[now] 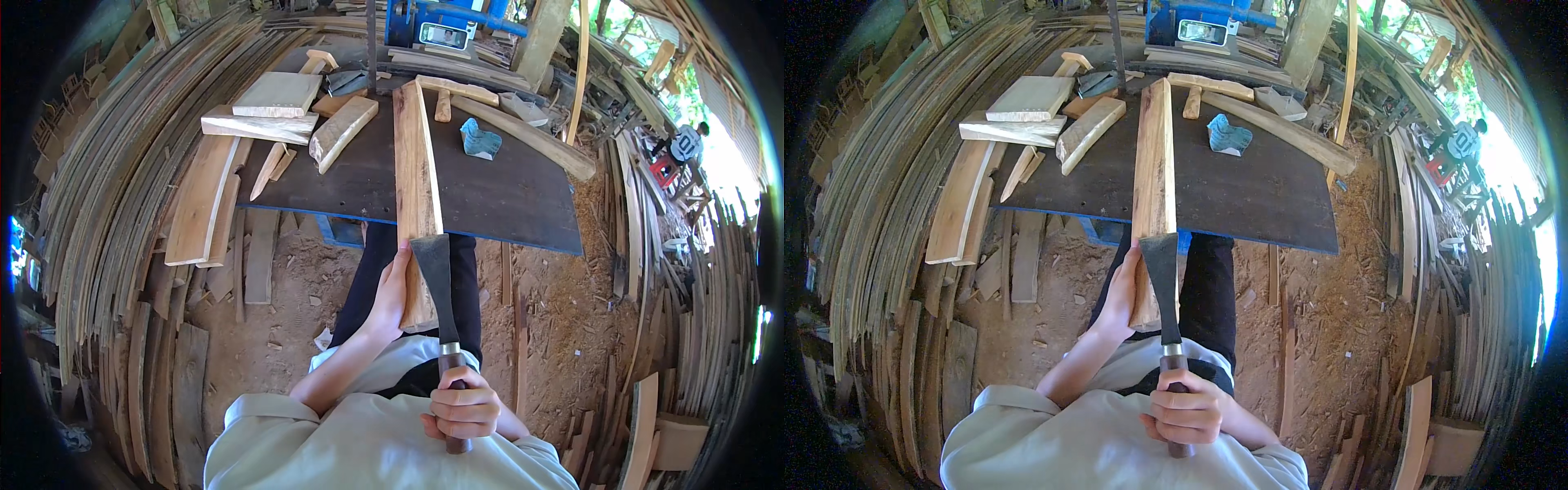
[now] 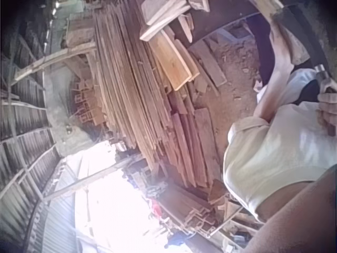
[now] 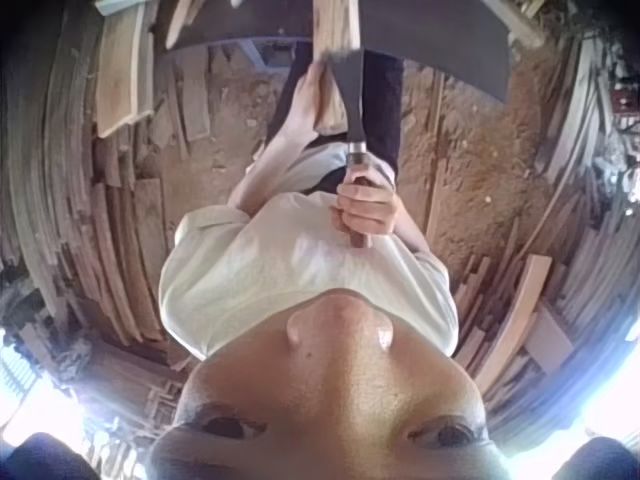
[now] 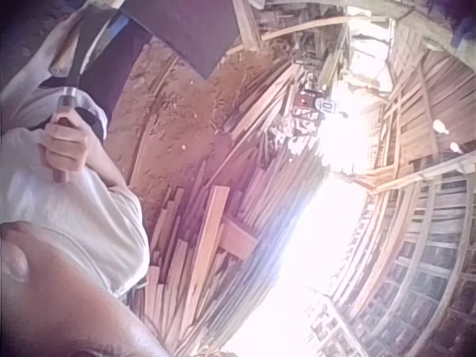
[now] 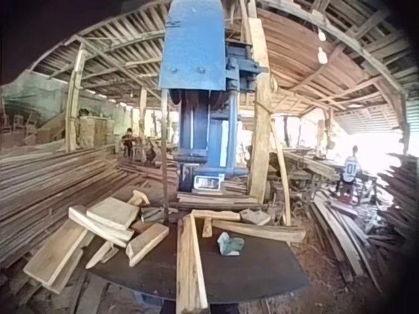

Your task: The person uses a chisel to carve and shape a small piece of wood on a workbench. They hold the wood with one hand and strike the chisel with the other to remove shavings. After carving, they inspect the piece and use a pencil to mark it.

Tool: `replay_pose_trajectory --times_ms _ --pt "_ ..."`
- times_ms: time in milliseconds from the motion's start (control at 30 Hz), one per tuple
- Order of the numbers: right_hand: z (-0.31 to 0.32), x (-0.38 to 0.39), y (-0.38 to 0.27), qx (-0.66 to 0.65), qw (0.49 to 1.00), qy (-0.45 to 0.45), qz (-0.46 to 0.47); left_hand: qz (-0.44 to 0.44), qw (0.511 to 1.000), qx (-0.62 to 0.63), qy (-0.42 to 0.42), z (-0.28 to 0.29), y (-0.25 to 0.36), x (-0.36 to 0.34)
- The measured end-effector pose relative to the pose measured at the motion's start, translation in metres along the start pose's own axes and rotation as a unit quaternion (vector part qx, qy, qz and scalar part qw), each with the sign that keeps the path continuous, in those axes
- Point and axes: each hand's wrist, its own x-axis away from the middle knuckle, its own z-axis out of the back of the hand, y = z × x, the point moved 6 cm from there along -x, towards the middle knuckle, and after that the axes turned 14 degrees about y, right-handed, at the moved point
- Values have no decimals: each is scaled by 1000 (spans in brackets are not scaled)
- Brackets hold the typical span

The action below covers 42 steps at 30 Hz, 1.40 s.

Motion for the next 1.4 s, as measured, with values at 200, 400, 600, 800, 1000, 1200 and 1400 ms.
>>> replay_pose_trajectory --times_ms 200,400,600,800,1000,1200,1400 --pt "3 -7 1 3 1000 -6 -1 -23 1000 13 -14 -2 1 -2" --pt "12 -14 3 35 999 2 -25 -63 998 9 -3 -17 -8 -9" --pt "27 -19 -3 74 995 30 -66 -92 995 -16 34 -18 -39 -55" --pt "27 -18 -1 85 996 39 -7 -130 983 -127 -18 -37 -20 -50" --pt "26 -21 -3 90 995 43 -9 -104 957 -239 -131 -27 1 -47" --pt "26 -25 -4 103 993 31 -44 -281 841 -455 -81 4 70 -11" --pt "24 -24 -3 98 994 25 -47 -391 806 -442 -44 7 147 -7"
